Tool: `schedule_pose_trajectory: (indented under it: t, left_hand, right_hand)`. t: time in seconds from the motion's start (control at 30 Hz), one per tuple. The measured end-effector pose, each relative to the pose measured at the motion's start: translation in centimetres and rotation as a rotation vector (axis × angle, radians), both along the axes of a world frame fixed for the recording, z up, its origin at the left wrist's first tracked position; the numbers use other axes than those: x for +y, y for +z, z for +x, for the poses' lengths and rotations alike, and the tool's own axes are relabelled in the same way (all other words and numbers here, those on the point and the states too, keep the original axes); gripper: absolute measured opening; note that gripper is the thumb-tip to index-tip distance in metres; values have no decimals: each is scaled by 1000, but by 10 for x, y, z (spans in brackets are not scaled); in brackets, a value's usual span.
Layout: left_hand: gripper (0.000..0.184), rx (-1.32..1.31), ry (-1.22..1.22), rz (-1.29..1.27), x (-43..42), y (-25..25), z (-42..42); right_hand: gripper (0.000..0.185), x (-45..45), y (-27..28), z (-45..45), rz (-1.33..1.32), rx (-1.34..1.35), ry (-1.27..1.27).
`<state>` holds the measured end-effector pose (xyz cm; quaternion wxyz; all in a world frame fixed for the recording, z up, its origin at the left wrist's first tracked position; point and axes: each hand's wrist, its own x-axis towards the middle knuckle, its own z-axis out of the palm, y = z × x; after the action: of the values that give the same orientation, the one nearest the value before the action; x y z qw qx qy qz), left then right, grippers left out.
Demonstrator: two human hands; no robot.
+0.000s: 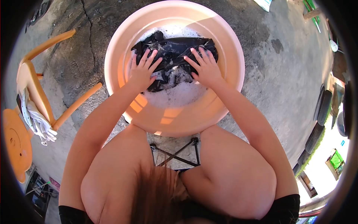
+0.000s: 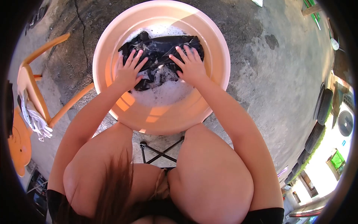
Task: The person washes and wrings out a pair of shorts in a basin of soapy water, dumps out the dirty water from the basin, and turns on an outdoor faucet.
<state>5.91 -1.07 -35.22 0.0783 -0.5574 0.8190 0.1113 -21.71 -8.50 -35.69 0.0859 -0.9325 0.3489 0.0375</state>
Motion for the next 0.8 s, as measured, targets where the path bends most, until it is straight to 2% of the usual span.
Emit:
schedule_pose_trajectory:
  t: [0.1,0.33,0.43,0.53,0.63,0.73,0.77,0.8]
  left_hand:
    - [87,-45,-26,101,5,-5,0]
    - [85,-114,-62,251,5,-18,4]
    - [71,-110,-64,223,7,-25,5]
    - [52,65,-12,90,8,-31,6]
    - [33,434,159,120,1,-26,4]
    - [24,703,358,185,-9,-16,10]
    - [19,819,378,59,-9,-21,10]
    - [19,824,476,100,-9,-17,10]
  right_hand:
    - [69,3,-8,-3,7,80,10]
    - [67,12,-17,-5,31,157,6]
    - [60,13,-18,-6,21,123,16]
    - [46,14,-18,-5,-15,-13,-3]
    - [33,9,-18,-2,-76,-134,-52]
    - [24,-3,-11,-2,-192,-173,-115]
    - [22,-6,-7,-3,-244,-181,-154]
    - [21,-9,-4,-3,-296,-188,-193]
